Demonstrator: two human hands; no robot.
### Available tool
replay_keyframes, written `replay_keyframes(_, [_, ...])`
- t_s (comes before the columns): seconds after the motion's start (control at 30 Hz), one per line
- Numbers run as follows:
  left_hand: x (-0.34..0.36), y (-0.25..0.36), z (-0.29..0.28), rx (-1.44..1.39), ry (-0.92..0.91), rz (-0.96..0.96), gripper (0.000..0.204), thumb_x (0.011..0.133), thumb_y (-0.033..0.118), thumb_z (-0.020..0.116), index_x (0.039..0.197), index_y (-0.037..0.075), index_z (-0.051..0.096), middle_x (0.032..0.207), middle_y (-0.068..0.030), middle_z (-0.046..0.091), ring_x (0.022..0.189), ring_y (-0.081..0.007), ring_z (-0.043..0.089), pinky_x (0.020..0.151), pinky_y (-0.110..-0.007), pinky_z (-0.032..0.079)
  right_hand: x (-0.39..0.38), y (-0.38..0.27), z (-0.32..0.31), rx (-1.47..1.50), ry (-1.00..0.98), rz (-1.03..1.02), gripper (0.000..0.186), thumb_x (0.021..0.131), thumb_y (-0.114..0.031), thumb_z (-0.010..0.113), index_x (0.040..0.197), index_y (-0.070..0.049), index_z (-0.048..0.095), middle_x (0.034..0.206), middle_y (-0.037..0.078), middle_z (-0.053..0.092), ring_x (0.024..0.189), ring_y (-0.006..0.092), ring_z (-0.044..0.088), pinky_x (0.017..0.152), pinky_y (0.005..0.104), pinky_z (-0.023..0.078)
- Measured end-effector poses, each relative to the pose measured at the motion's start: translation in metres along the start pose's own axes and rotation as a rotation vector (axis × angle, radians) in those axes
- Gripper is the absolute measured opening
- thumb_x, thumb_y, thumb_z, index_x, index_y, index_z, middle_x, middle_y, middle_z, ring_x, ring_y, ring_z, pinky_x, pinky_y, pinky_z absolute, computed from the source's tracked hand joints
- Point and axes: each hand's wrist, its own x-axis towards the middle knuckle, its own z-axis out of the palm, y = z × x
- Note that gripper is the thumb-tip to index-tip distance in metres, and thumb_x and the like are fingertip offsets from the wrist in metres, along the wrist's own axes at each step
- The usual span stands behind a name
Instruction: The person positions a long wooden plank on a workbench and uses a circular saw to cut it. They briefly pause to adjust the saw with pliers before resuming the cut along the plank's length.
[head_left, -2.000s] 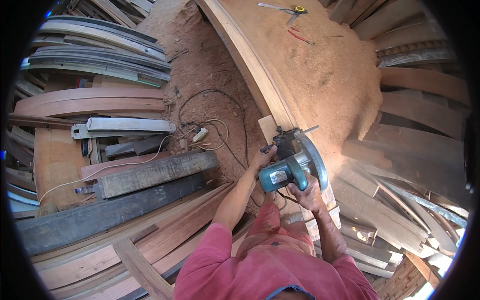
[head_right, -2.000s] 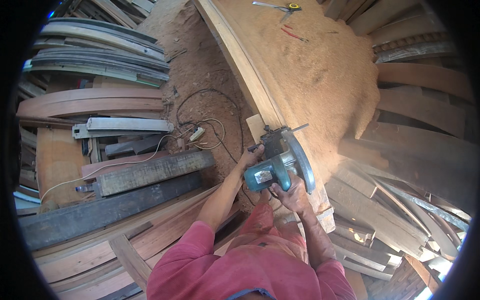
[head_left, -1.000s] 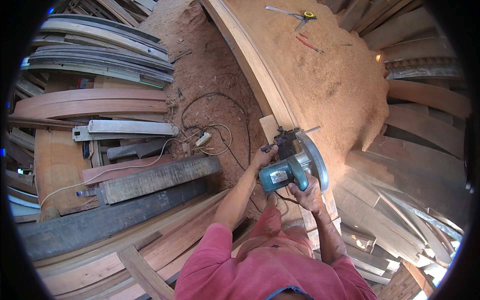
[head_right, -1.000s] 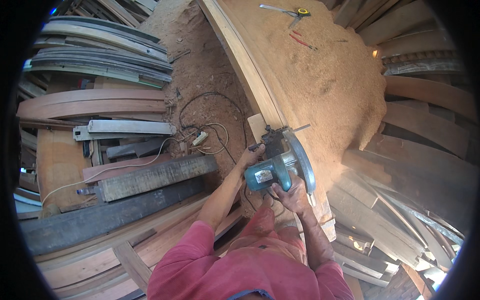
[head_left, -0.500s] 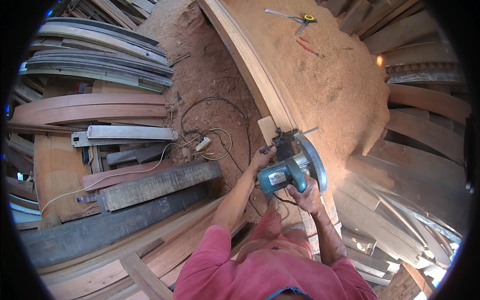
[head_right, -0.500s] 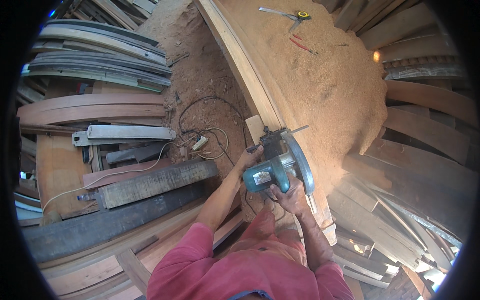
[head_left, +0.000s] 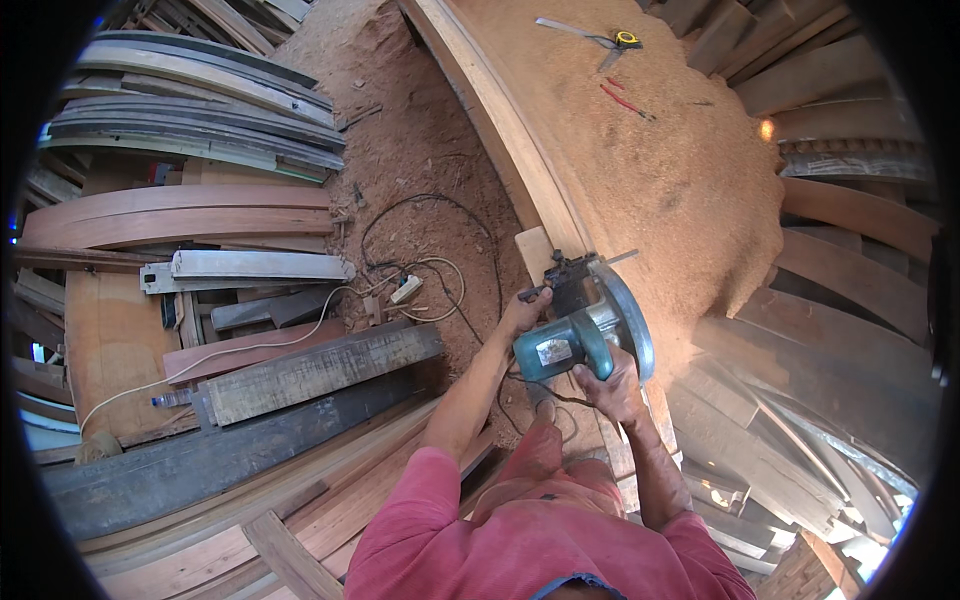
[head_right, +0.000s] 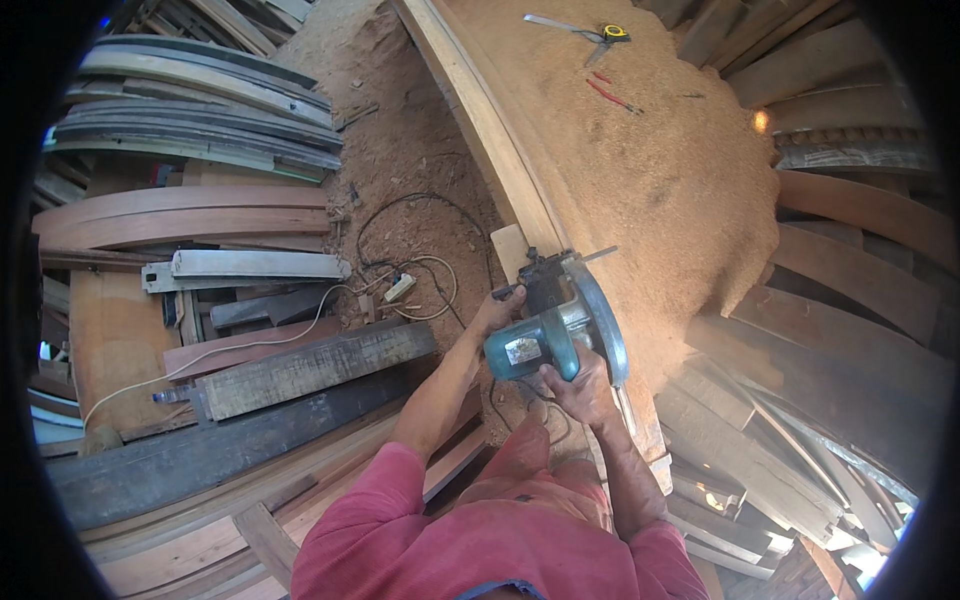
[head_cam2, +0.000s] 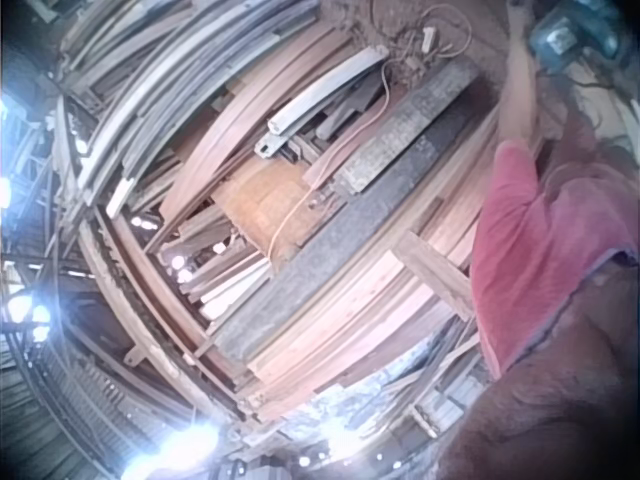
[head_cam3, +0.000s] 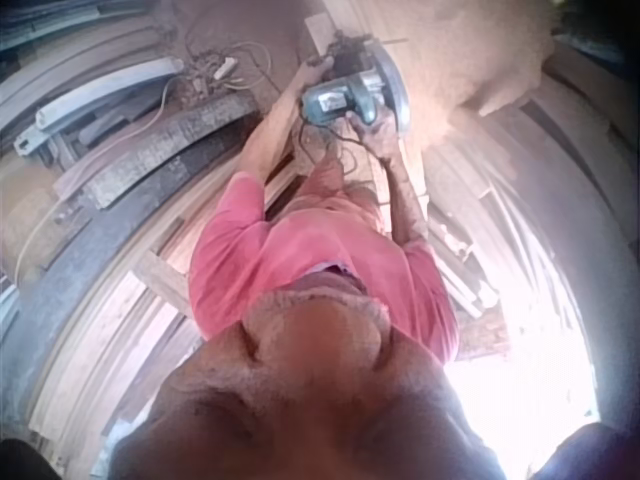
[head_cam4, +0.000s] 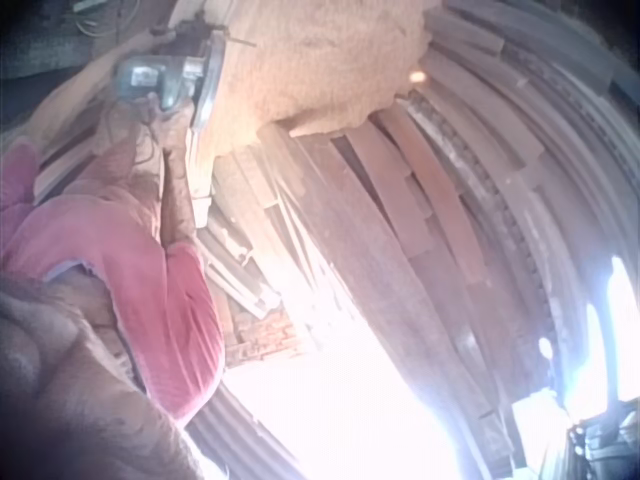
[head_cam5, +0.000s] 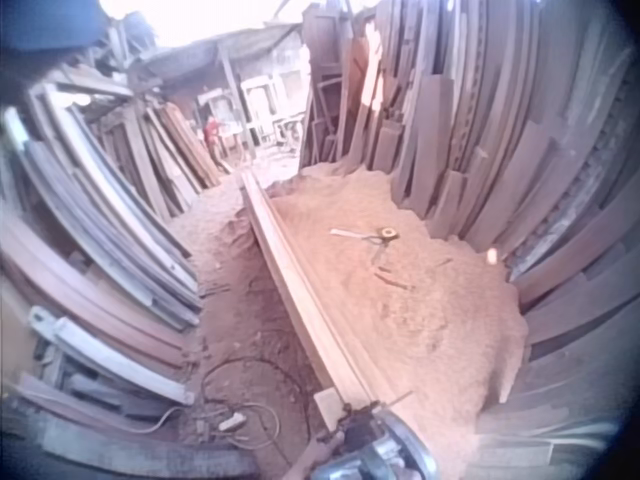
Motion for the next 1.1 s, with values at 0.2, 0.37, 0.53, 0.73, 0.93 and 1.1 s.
replay_keyframes(0.2, [-0.005,0.032,0.014,-0.049,-0.037,-0.046,0.076,0.076,0.071,0.08,0.109,0.005,0.065,0.096,-0.0025,0.065,0.087,-0.0155,0.059,0.076,-0.032,0.05,0.011,0.001,-0.002,0.009,0.027,0.011,0.033,0.087,-0.005,0.073,0.119,0.002,0.065,0.097,0.009,0.069,0.089,0.0159,0.064,0.083,0.0342,0.053])
replay_keyframes(0.37, [0.006,0.033,0.004,0.009,-0.011,0.003,0.072,0.079,0.07,0.079,0.105,0.004,0.065,0.092,-0.0013,0.064,0.086,-0.0145,0.058,0.075,-0.031,0.05,0.021,-0.003,0.001,0.051,0.019,0.038,0.035,0.088,-0.004,0.073,0.121,0.002,0.064,0.1,0.01,0.07,0.092,0.0158,0.064,0.085,0.0341,0.053])
replay_keyframes(0.53, [0.02,0.03,-0.01,0.1,0.025,0.034,0.068,0.082,0.067,0.078,0.105,0.004,0.066,0.09,-0.0005,0.064,0.086,-0.0139,0.057,0.075,-0.031,0.05,0.031,-0.011,0.004,0.08,-0.001,0.04,0.036,0.088,-0.004,0.073,0.122,0.002,0.064,0.1,0.01,0.071,0.091,0.0157,0.065,0.085,0.034,0.053])
replay_keyframes(0.73, [0.023,0.051,-0.008,0.1,0.007,-0.004,0.066,0.084,0.064,0.078,0.107,0.003,0.067,0.094,-0.0018,0.064,0.088,-0.0141,0.058,0.076,-0.031,0.05,0.045,-0.016,0.006,0.086,0.037,-0.036,0.028,0.088,-0.01,0.074,0.113,0.001,0.064,0.088,0.002,0.06,0.08,0.011,0.054,0.073,0.03,0.048])
replay_keyframes(0.93, [0.038,0.051,-0.016,0.067,0.001,0.045,0.063,0.086,0.062,0.077,0.107,0.004,0.066,0.09,-0.0008,0.063,0.084,-0.0131,0.057,0.07,-0.031,0.05,0.058,-0.028,0.01,0.086,0.048,-0.066,0.026,0.088,-0.015,0.074,0.107,0.0,0.064,0.083,-0.002,0.054,0.076,0.0097,0.049,0.069,0.0287,0.045])
replay_keyframes(1.1, [0.055,0.049,-0.029,0.041,-0.039,0.035,0.058,0.087,0.059,0.076,0.103,0.004,0.066,0.086,-0.0004,0.063,0.077,-0.0116,0.056,0.066,-0.031,0.049,0.07,-0.031,0.011,0.027,0.021,-0.007,0.027,0.088,-0.007,0.074,0.112,0.001,0.064,0.088,0.003,0.062,0.081,0.0124,0.056,0.075,0.0315,0.05])
